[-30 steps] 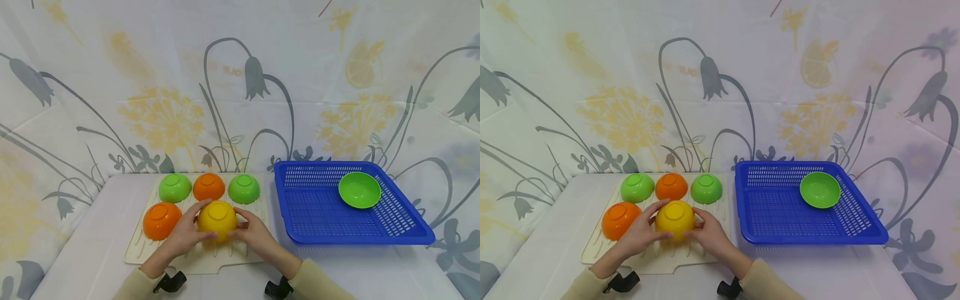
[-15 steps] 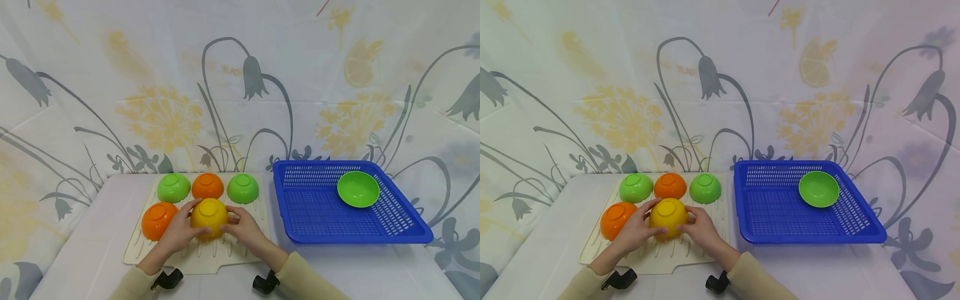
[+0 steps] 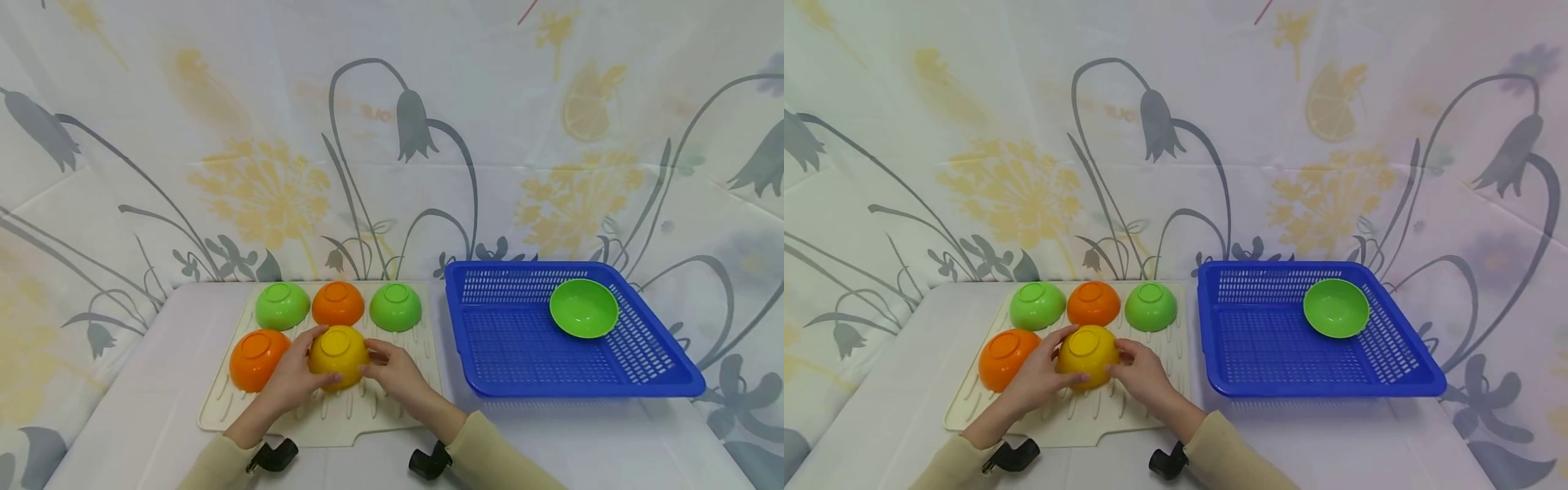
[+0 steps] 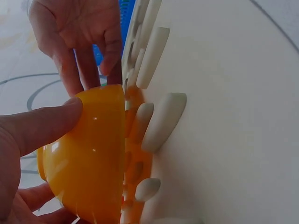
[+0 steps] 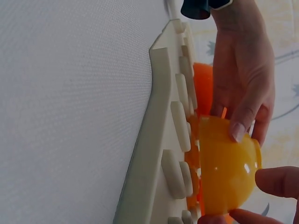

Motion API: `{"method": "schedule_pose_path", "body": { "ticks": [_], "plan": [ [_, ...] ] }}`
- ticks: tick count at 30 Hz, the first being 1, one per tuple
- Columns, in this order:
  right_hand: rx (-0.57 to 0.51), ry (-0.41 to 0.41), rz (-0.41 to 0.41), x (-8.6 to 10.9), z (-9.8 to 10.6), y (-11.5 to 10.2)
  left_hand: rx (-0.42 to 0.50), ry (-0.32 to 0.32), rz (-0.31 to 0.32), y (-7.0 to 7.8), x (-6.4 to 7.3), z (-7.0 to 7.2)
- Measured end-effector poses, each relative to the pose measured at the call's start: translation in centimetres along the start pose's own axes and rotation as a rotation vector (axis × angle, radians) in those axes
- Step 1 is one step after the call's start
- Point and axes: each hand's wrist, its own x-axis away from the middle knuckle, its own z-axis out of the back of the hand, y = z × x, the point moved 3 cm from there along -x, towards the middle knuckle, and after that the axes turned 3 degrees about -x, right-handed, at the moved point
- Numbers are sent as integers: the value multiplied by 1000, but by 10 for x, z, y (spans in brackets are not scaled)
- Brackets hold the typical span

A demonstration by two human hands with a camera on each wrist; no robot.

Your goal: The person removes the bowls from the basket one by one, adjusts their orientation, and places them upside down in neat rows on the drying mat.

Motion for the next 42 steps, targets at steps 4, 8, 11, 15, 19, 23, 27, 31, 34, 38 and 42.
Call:
{"method": "schedule_pose_path", "body": {
  "ticks": [4,8,11,15,19,23,27,31,34,38,42],
  "plan": [
    [-6,-8,-16,1,0,0,-14,-10,2,-1,-1,0],
    [0,-15,-31,2,-1,1,-25,-23,4,-2,0,-1],
    [-2,-22,-34,2,-2,2,-28,-28,5,-3,0,-2],
    [-6,-27,-31,1,-3,3,-30,-28,2,-4,0,-1],
    [-12,-23,-30,1,-3,3,-31,-28,10,-3,0,-1],
    [-42,-13,-36,1,-2,3,-34,-29,41,-4,-1,-2],
    [-64,-12,-37,1,0,3,-44,-36,58,-5,-2,-2],
    [-71,-8,-30,1,2,1,-57,-41,41,-5,-3,-3],
    [-72,-3,-20,2,5,-3,-61,-39,29,-6,-4,-3],
    [-74,-7,4,9,10,-16,-71,-34,34,-7,-2,-2],
    [-82,-6,54,20,19,-34,-83,-29,45,-7,-1,-2]
  ]
}}
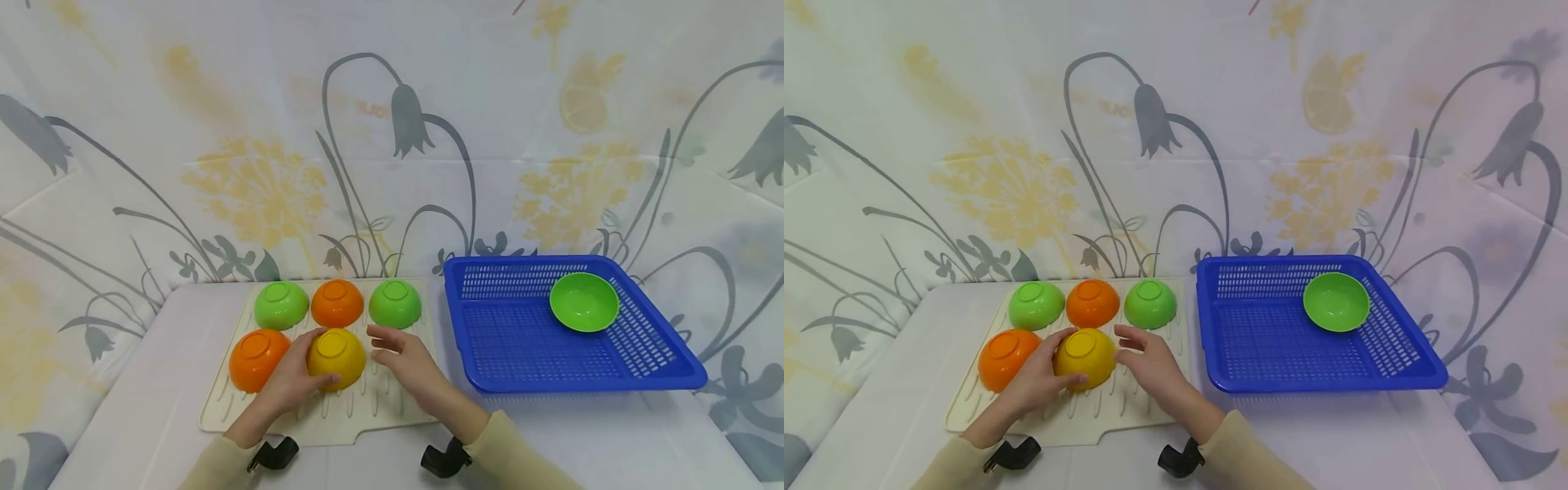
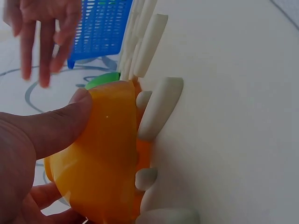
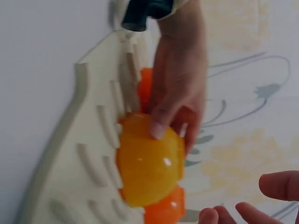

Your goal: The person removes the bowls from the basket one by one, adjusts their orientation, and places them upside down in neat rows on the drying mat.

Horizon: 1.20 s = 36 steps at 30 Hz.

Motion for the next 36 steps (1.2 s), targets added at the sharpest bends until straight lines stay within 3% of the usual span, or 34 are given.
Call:
{"method": "schedule_pose_path", "body": {
  "ticks": [6,11,14,26,34,36],
  "plan": [
    [-8,31,73,14,21,-29,-23,-5,10,0,0,0],
    [-55,79,102,21,56,-46,-29,-5,2,-1,0,0],
    [-65,112,118,24,82,-53,-30,-4,4,-1,1,1],
    [78,315,187,36,210,-73,-39,-6,-3,-1,0,-1],
    [-106,399,170,36,285,-77,-30,-3,3,-1,0,-1],
    [-90,434,152,37,300,-75,-30,-5,9,-2,0,-1]
  ]
}}
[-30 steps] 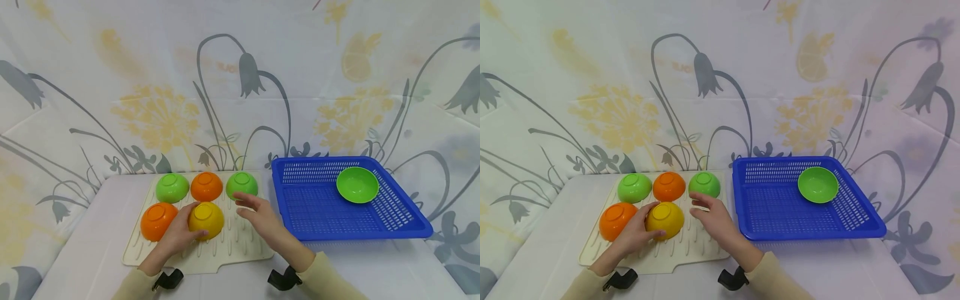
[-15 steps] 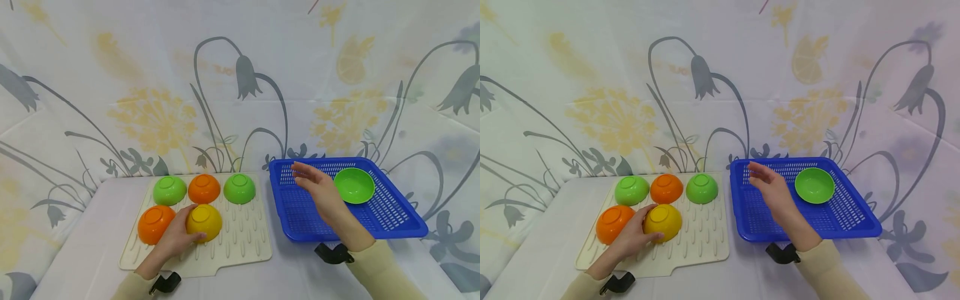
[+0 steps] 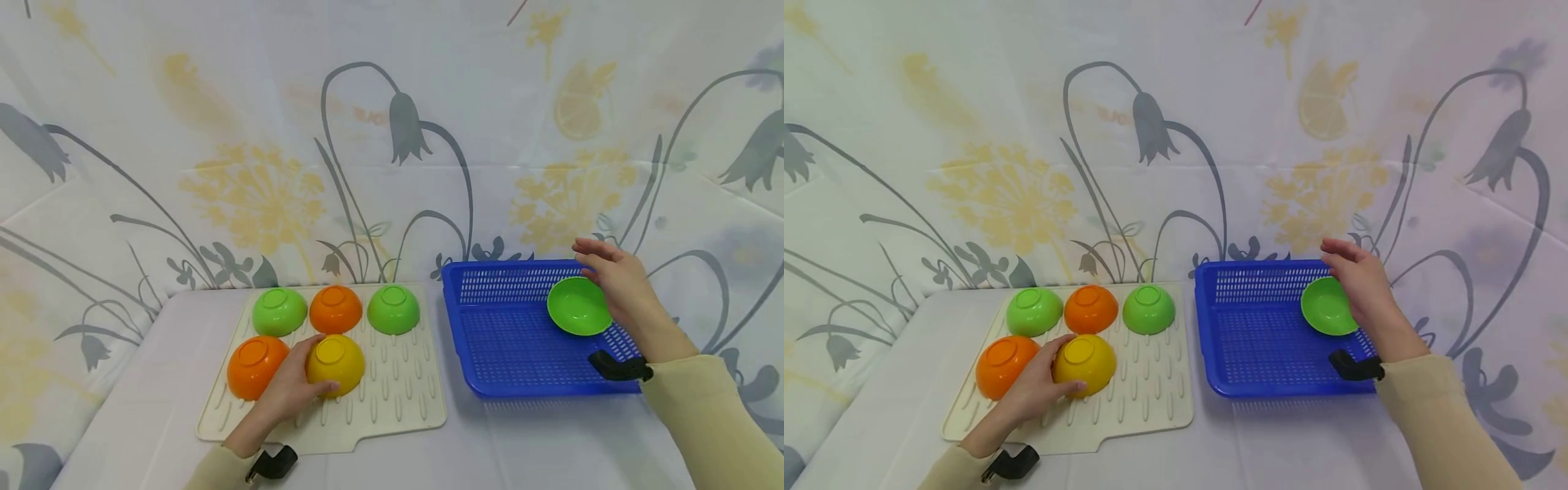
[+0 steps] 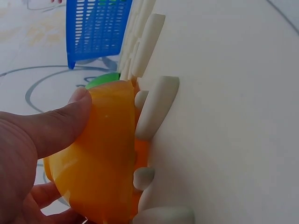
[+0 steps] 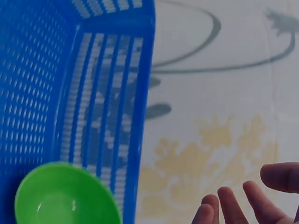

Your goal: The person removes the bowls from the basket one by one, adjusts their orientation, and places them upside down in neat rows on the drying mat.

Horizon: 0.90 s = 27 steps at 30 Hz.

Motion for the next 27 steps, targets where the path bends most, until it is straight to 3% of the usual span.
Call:
{"method": "schedule_pose_path", "body": {
  "ticks": [8,17,27],
  "plan": [
    [372,74,-87,-5,36,18,4,3,10,0,2,2],
    [486,46,-146,-10,57,37,5,1,-7,1,0,0],
    [589,19,-167,-11,62,39,12,0,-8,0,0,0]
  ]
}}
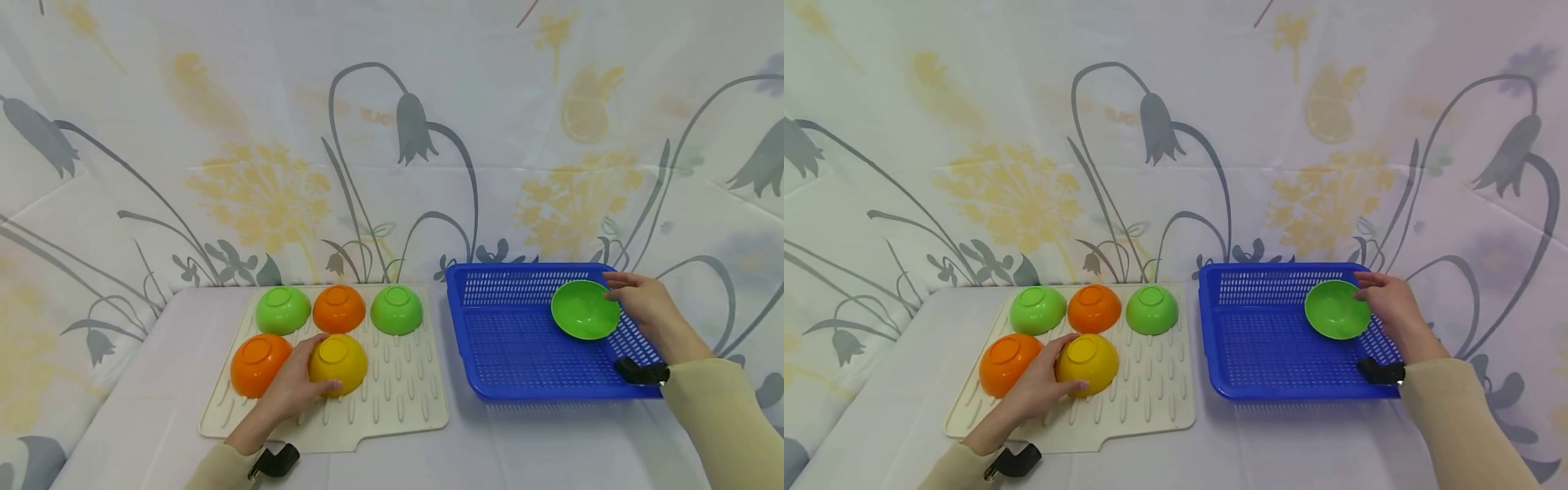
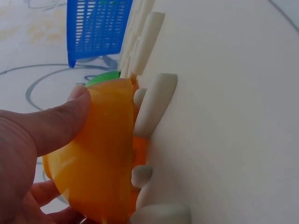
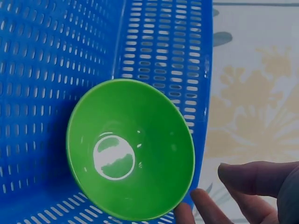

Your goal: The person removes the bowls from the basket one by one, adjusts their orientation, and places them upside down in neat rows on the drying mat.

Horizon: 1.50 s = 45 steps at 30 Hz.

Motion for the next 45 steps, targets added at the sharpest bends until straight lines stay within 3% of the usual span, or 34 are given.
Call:
{"method": "schedule_pose_path", "body": {
  "ticks": [7,17,25,34,41,45],
  "plan": [
    [69,7,14,1,-1,-2,12,5,-15,1,0,0],
    [424,100,112,-2,-3,-2,3,7,-17,-1,0,-2],
    [544,148,140,-4,-3,-2,7,4,-20,0,1,-3],
    [454,131,131,-2,-3,3,8,-1,-5,0,1,-2],
    [240,0,58,-1,-11,2,15,3,-12,-1,-1,1],
    [168,-73,63,1,-16,-5,10,6,-16,-1,-1,3]
  ]
}}
